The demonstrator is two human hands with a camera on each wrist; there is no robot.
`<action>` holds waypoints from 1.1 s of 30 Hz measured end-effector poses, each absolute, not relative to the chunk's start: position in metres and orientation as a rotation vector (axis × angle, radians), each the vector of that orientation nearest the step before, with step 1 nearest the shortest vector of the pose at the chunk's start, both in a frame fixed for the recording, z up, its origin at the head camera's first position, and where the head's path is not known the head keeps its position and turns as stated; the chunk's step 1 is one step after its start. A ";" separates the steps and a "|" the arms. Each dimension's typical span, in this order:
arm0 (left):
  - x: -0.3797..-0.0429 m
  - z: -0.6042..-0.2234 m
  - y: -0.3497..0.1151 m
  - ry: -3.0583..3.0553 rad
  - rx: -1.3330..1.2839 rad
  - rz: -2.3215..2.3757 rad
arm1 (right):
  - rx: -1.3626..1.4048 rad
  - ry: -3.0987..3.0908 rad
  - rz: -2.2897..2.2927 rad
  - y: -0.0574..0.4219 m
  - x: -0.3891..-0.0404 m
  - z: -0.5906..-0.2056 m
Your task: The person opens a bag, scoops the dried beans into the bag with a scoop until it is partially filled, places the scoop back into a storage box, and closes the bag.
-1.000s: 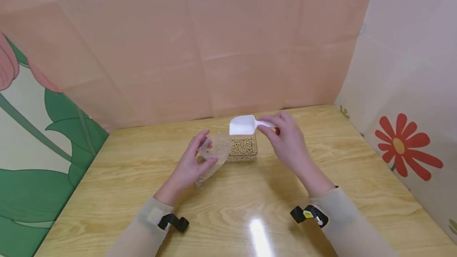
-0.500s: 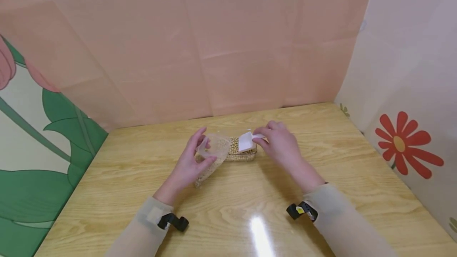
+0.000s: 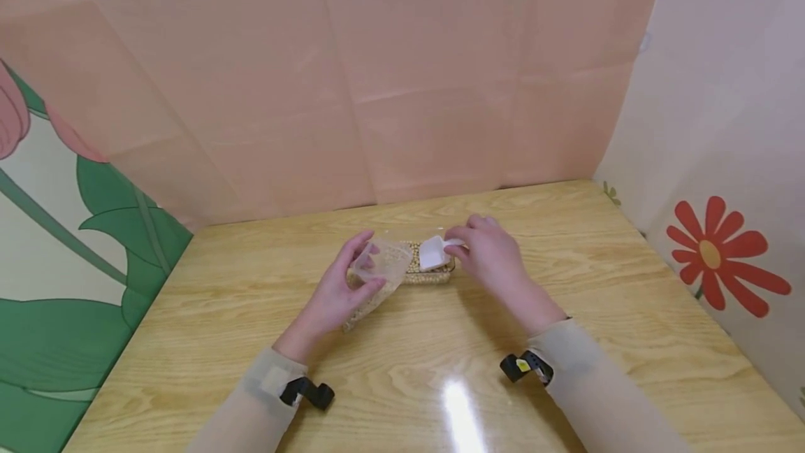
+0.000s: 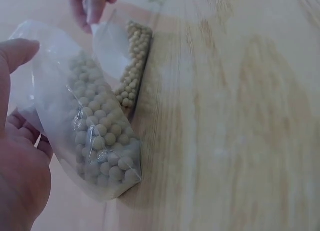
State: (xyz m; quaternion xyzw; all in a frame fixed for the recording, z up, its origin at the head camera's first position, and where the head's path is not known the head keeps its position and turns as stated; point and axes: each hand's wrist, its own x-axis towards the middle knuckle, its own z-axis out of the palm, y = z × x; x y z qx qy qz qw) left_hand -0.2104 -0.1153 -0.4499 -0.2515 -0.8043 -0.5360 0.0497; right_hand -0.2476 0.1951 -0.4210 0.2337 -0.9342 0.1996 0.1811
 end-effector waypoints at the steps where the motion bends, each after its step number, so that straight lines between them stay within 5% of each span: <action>1: -0.210 -0.450 -0.116 -2.445 -0.764 -1.633 | 0.670 -2.640 0.562 0.198 -0.247 -0.420; 15: -0.212 -0.449 -0.125 -2.354 -0.729 -1.723 | 0.793 -2.788 0.501 0.250 -0.245 -0.391; 33: -0.211 -0.448 -0.122 -2.356 -0.723 -1.743 | 0.882 -2.791 0.516 0.225 -0.246 -0.407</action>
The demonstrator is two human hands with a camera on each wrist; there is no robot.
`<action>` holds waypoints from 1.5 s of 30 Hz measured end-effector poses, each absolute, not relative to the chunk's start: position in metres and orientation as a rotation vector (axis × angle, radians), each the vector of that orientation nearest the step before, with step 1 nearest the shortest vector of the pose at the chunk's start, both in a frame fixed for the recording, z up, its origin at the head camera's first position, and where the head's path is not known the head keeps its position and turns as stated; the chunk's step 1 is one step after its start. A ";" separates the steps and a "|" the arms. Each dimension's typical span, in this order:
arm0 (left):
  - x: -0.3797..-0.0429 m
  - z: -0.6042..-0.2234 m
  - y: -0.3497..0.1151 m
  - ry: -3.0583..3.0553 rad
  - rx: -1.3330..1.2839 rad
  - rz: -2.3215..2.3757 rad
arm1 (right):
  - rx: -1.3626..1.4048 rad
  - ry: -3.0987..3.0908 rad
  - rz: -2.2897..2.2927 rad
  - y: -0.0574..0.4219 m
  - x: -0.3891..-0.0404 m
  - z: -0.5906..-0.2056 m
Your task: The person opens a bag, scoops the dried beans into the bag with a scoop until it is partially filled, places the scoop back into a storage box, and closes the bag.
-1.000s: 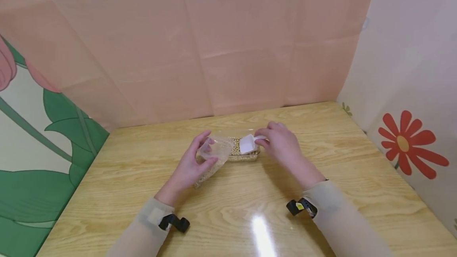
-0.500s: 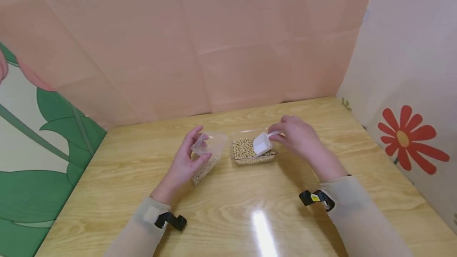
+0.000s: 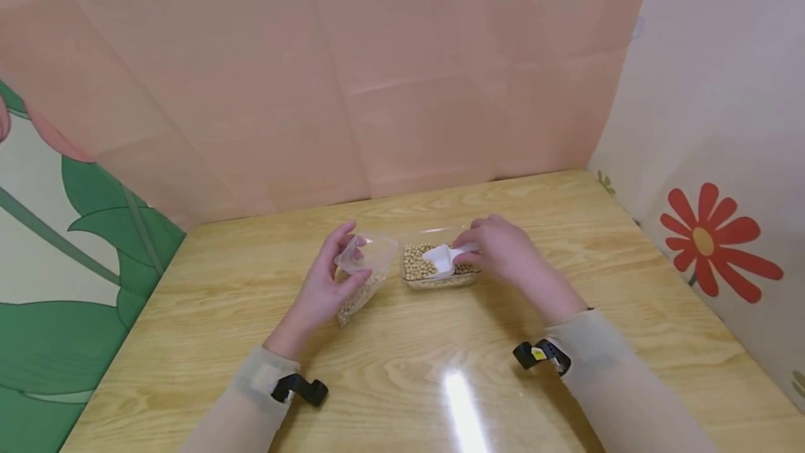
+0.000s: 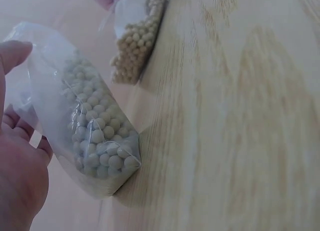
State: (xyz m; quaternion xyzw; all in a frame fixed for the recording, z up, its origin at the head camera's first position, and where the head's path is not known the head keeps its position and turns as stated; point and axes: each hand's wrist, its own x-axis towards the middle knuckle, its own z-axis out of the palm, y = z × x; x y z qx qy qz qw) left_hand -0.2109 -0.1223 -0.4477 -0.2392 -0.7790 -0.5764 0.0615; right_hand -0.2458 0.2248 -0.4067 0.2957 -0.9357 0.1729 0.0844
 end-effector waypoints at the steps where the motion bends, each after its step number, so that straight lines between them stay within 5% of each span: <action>1: -0.211 -0.448 -0.123 -2.353 -0.722 -1.743 | 0.889 -2.790 0.524 0.222 -0.246 -0.408; 24: -0.213 -0.449 -0.125 -2.337 -0.747 -1.759 | 0.889 -2.605 0.819 0.181 -0.243 -0.446; 45: -0.212 -0.452 -0.124 -2.336 -0.793 -1.736 | 0.598 -2.737 1.571 0.222 -0.256 -0.446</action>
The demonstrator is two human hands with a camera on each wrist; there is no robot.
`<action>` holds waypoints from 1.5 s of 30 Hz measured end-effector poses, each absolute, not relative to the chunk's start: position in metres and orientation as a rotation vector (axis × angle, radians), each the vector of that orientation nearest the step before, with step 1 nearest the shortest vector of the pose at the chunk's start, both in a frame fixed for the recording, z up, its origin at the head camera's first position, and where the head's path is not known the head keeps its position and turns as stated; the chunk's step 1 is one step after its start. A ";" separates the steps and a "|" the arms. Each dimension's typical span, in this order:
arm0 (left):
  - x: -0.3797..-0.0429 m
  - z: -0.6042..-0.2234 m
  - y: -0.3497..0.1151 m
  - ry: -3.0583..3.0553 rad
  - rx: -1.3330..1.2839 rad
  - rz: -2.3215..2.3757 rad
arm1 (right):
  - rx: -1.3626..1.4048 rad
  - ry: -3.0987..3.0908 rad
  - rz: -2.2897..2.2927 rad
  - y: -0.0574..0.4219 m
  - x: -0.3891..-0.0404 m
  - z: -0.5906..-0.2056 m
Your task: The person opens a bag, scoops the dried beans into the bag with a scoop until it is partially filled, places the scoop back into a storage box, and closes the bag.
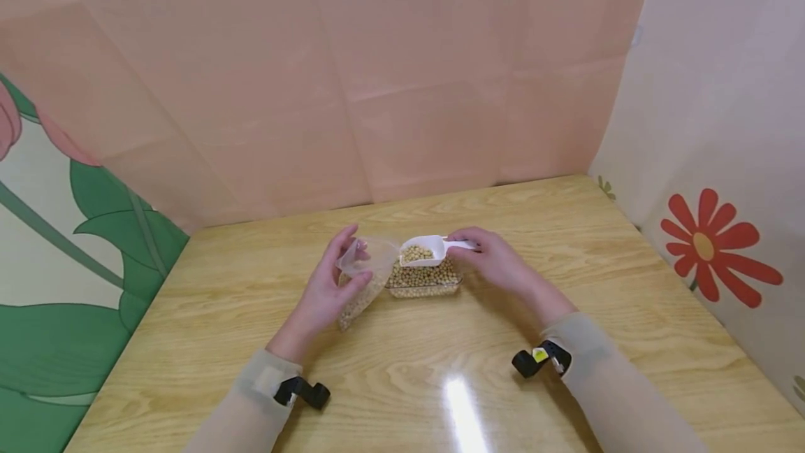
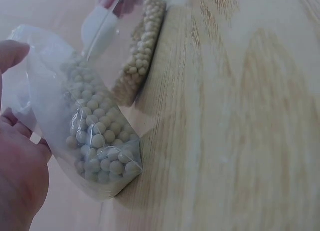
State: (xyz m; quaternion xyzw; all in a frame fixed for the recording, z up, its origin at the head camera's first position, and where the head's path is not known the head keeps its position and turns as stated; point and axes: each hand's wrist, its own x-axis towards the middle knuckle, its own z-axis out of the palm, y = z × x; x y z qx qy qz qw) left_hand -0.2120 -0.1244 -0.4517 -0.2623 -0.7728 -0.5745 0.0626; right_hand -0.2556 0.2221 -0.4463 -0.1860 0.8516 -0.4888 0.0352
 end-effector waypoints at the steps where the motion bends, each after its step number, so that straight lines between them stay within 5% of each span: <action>1: -0.212 -0.452 -0.125 -2.340 -0.790 -1.735 | -0.549 2.593 -1.521 0.224 -0.257 -0.447; 18: -0.210 -0.451 -0.123 -2.337 -0.791 -1.754 | -0.460 2.607 -1.533 0.235 -0.249 -0.414; 45: -0.211 -0.449 -0.121 -2.321 -0.764 -1.736 | -0.769 2.867 -1.216 0.184 -0.239 -0.354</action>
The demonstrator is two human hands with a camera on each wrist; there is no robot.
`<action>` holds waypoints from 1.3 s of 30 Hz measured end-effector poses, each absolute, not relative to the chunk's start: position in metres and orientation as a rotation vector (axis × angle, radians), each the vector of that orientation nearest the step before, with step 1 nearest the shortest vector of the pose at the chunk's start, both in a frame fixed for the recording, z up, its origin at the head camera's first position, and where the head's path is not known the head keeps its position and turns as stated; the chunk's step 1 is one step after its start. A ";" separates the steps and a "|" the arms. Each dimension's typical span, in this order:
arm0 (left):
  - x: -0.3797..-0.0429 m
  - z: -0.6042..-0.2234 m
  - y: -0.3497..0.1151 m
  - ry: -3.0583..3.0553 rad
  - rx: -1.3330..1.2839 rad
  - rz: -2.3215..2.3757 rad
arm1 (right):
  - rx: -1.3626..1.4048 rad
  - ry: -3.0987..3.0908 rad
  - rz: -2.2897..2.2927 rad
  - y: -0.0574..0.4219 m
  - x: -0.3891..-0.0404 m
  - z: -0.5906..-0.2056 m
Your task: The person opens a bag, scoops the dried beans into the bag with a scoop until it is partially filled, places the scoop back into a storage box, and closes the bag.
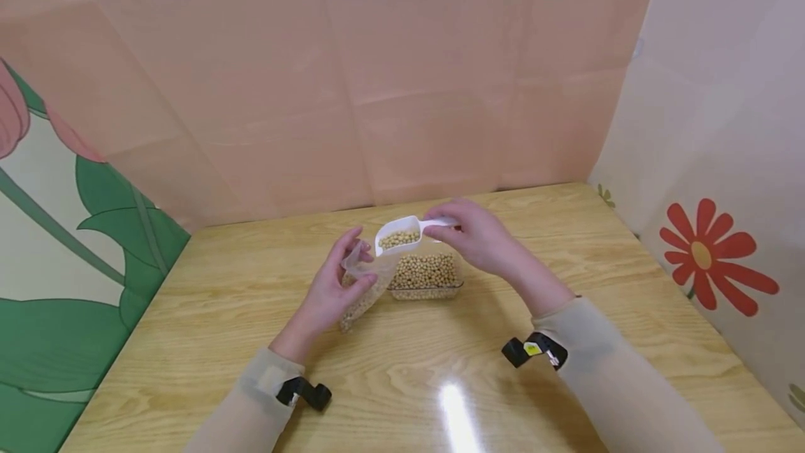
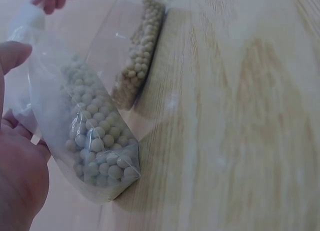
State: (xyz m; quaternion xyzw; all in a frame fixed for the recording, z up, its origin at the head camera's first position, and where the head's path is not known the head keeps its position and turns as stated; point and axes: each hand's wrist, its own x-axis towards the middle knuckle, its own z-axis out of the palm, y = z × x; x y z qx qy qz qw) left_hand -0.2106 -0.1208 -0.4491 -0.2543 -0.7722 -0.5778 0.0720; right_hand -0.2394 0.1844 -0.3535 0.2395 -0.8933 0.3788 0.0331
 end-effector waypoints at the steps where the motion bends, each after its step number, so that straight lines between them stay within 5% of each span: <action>1: -0.211 -0.449 -0.120 -2.319 -0.767 -1.739 | 0.756 -2.739 1.137 0.183 -0.239 -0.352; 24: -0.215 -0.454 -0.118 -2.315 -0.772 -1.760 | 1.041 -2.347 0.367 0.150 -0.219 -0.327; 39: -0.211 -0.452 -0.115 -2.420 -0.629 -1.788 | 0.975 -2.318 0.470 0.163 -0.214 -0.337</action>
